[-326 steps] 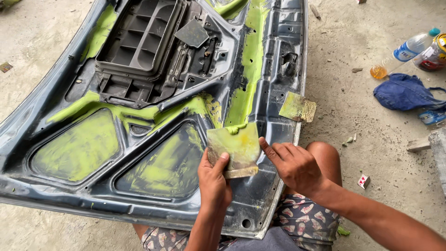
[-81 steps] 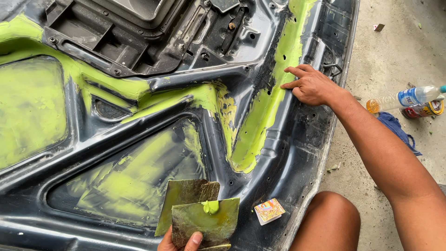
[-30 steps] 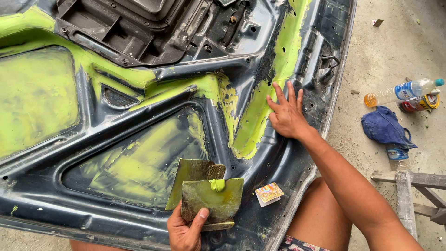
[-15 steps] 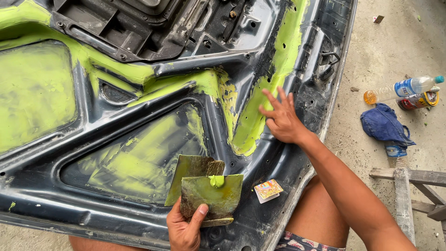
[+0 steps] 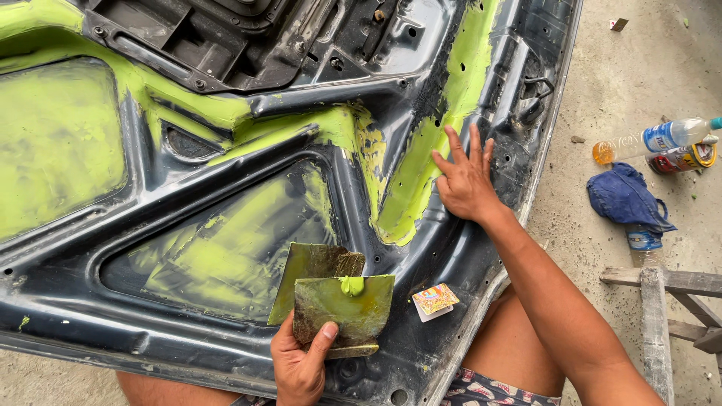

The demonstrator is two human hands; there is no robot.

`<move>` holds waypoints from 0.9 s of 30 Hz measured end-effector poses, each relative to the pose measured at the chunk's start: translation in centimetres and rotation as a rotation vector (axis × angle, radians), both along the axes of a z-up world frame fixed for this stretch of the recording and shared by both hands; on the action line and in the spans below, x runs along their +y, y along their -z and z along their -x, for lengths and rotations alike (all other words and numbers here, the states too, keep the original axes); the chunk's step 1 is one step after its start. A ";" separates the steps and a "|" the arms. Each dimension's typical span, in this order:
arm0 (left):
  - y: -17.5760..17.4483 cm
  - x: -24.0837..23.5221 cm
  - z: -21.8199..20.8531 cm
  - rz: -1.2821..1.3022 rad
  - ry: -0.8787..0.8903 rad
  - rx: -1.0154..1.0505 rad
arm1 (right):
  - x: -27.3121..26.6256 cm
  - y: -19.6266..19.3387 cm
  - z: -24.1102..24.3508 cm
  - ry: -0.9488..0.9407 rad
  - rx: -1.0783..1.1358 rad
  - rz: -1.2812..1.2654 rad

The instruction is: The person applies a green body filler to a car door panel using a metal putty knife. They spread the filler into the panel's contours and use a small card to smooth the surface.

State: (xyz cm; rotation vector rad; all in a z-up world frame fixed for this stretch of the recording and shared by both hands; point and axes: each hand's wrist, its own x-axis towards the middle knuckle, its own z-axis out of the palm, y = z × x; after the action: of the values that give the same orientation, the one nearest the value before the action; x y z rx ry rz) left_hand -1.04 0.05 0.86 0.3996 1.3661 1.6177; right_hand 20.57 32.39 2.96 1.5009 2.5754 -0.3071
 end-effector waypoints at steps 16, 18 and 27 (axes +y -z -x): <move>-1.0 0.2 0.4 0.004 0.030 0.013 | -8.4 -4.8 0.4 0.041 0.636 -0.053; -1.2 0.3 0.4 -0.005 0.032 0.004 | -9.6 -4.6 0.3 0.049 0.637 -0.063; -0.9 0.1 0.4 -0.004 0.034 0.005 | -7.3 -2.4 -2.5 -0.202 0.144 -0.212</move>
State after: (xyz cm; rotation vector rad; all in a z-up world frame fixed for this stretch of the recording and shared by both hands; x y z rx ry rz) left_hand -1.42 0.14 1.74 0.4269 1.3531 1.5925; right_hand 23.03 25.07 5.39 1.3060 2.9261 -0.1246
